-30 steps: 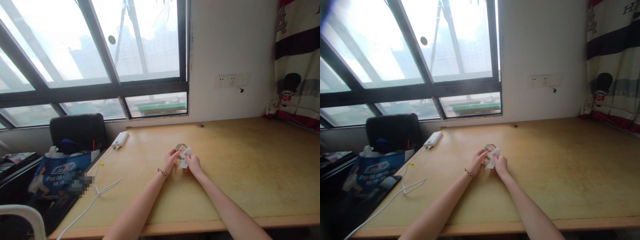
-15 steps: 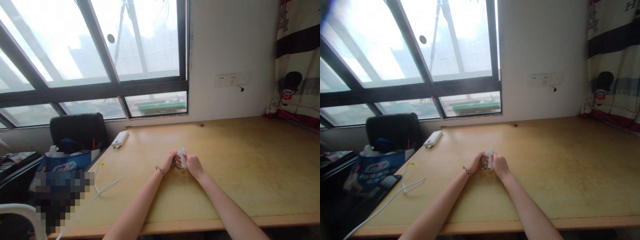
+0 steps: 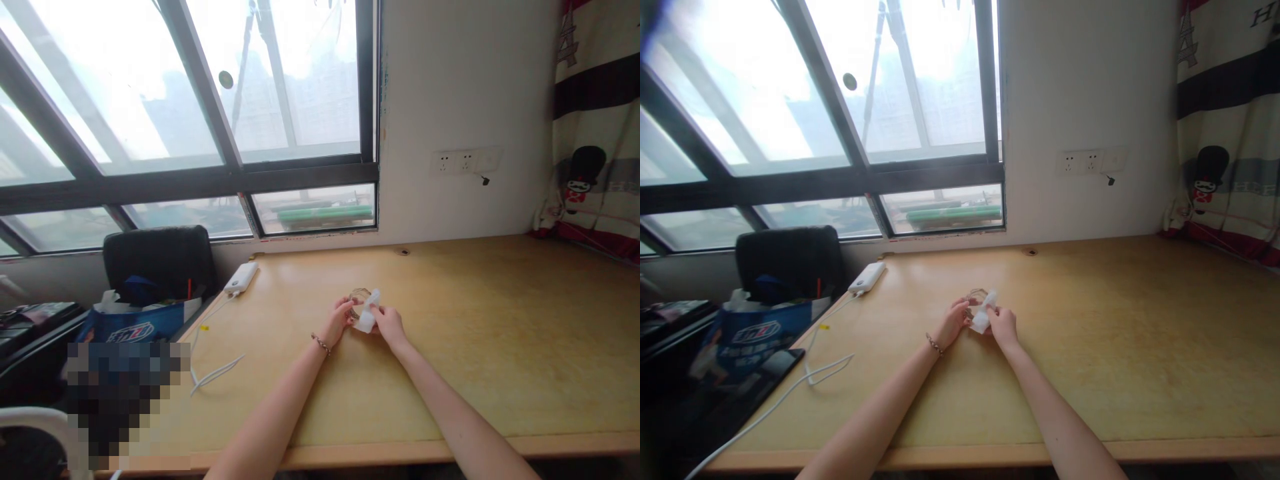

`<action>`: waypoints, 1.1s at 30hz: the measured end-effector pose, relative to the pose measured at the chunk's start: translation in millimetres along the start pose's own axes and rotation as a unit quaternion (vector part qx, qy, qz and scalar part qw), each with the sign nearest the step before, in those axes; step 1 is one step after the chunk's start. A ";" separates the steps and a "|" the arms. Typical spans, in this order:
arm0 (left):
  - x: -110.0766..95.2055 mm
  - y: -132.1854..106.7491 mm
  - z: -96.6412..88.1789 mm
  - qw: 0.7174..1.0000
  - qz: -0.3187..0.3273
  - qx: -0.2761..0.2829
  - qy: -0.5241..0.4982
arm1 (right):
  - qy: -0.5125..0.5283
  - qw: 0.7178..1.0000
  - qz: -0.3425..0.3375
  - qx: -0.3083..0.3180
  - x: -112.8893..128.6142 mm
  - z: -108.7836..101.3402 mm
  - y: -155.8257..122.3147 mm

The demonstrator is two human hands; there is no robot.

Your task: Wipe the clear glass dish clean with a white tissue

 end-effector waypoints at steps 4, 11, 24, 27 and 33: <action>-3.7 -6.8 8.0 0.999 0.021 0.035 0.031 | 0.045 0.998 0.031 0.006 -4.0 -0.2 1.2; -6.7 -12.9 16.5 0.990 0.024 0.100 0.100 | -0.251 0.950 -0.141 -0.120 13.6 -20.9 -7.9; -0.3 -11.4 12.3 0.988 -0.001 0.080 0.131 | -0.249 0.948 -0.167 -0.111 13.3 -21.1 -6.0; 1.2 -11.0 13.6 0.988 0.038 0.049 0.143 | -0.107 0.994 -0.016 -0.005 6.0 -10.6 1.0; 3.0 -10.6 17.4 0.986 0.067 0.080 0.130 | -0.030 0.999 0.041 0.018 1.7 -6.0 2.4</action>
Point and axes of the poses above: each hand's wrist, its own y-axis towards the middle knuckle, its own z-axis out of the palm, x = y × z, the point moved 1 cm from there along y, towards the middle knuckle, and after that the axes turned 3 degrees about z, right-handed, at the moved point
